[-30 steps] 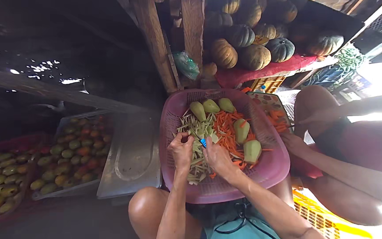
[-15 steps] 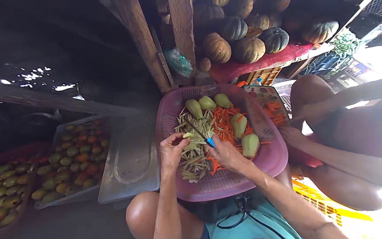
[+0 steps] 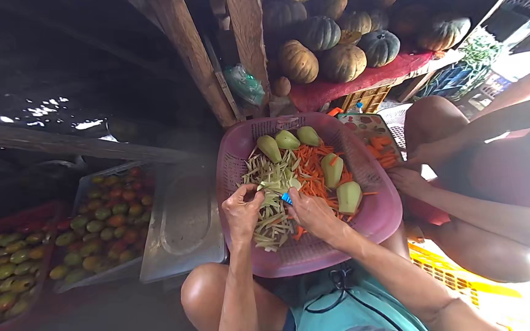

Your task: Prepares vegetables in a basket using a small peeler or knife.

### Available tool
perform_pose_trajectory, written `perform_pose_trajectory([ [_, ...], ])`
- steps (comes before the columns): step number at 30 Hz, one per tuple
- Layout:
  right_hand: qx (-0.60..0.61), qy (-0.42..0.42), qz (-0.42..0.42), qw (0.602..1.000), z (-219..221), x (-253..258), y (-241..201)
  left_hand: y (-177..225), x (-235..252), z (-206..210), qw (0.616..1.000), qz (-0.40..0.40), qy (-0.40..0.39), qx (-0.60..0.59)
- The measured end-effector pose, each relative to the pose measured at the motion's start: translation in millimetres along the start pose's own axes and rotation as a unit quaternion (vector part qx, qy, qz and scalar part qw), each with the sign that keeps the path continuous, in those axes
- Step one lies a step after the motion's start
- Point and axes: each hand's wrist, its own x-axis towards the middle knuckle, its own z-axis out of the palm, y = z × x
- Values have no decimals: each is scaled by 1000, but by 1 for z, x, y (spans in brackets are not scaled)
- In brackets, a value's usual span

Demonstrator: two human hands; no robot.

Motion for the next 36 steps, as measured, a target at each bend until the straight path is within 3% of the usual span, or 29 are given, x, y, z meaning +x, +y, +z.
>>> perform_pose_trajectory([
  [3,-7,2,6,1000,4,-2,5,1,0,-2,999,-4,22,-26],
  [8,15,-177,129,975,25,0,41,0,4,-10,987,-61,42,-145],
  [10,22,-188,161,969,22,-2,45,0,6,-9,986,-101,25,-132],
  [13,73,-113,129,982,14,-7,26,-3,2,0,983,-146,-3,-116],
  [18,87,64,2,994,32,-2,-1,0,2,6,989,-141,-24,-44],
  [22,55,66,-4,996,35,4,-6,7,0,3,988,-130,-44,77],
  [26,37,70,8,997,39,4,-6,7,-2,5,993,-97,-11,64],
  [27,29,55,27,998,41,3,-4,5,-2,4,995,-91,3,47],
  [30,35,-120,167,978,26,2,10,-2,4,-6,995,-100,27,8],
  [32,61,-141,221,963,13,-2,31,-4,10,-18,988,-141,-26,52],
  [34,114,-130,243,955,0,-14,54,-8,9,-19,965,-175,-159,113],
  [36,175,-97,241,950,-10,-27,76,-6,6,2,942,-135,-266,156],
])
